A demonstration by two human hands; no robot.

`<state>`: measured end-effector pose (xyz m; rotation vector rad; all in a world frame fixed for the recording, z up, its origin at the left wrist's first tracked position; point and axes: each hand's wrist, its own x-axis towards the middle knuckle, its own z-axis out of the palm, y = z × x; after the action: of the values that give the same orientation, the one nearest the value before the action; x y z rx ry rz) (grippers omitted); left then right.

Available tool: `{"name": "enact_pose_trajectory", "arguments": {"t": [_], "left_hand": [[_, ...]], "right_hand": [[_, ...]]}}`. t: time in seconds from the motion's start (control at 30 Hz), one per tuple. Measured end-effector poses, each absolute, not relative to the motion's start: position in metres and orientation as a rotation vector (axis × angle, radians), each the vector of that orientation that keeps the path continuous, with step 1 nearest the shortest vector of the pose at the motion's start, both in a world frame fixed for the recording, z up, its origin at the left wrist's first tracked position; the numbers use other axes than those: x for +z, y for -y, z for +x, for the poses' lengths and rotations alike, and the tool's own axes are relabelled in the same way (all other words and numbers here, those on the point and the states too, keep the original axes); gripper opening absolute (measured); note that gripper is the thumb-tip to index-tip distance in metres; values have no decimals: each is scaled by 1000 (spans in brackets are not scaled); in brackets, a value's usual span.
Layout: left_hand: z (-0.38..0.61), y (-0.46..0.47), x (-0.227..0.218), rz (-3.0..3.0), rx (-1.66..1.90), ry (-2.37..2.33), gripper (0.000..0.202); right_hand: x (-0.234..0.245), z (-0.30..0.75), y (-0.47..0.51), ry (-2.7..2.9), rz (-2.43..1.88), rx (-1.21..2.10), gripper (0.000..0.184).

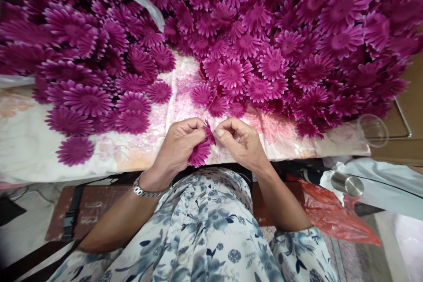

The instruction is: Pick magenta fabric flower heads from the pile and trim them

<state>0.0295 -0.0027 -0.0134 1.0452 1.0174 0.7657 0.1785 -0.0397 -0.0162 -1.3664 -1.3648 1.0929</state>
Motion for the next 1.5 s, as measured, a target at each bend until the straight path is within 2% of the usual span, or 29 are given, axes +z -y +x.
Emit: {"name": "enact_pose_trajectory", "arguments": {"t": [0.3, 0.43, 0.67, 0.9, 1.2, 1.37, 1.5], "left_hand": [[29, 5, -16, 1093, 776, -1014, 17], [28, 7, -16, 1155, 775, -1005, 15], [26, 7, -12, 1074, 694, -932, 11], [24, 7, -14, 1035, 730, -896, 11], [22, 6, -11, 939, 835, -920, 10], [5, 2, -5, 833, 946, -942, 14], [-1, -8, 6, 875, 1015, -1003, 14]], "right_hand": [[-14, 175, 39, 1418, -1430, 1068, 5], [-15, 177, 37, 1395, -1412, 1088, 8], [-25, 181, 34, 1142, -1288, 1309, 6], [-27, 181, 34, 1087, -1253, 1298, 7], [-18, 177, 34, 1149, -1313, 1096, 7], [-22, 199, 30, 1066, -1313, 829, 7], [-8, 211, 26, 1131, -1416, 621, 6]]}}
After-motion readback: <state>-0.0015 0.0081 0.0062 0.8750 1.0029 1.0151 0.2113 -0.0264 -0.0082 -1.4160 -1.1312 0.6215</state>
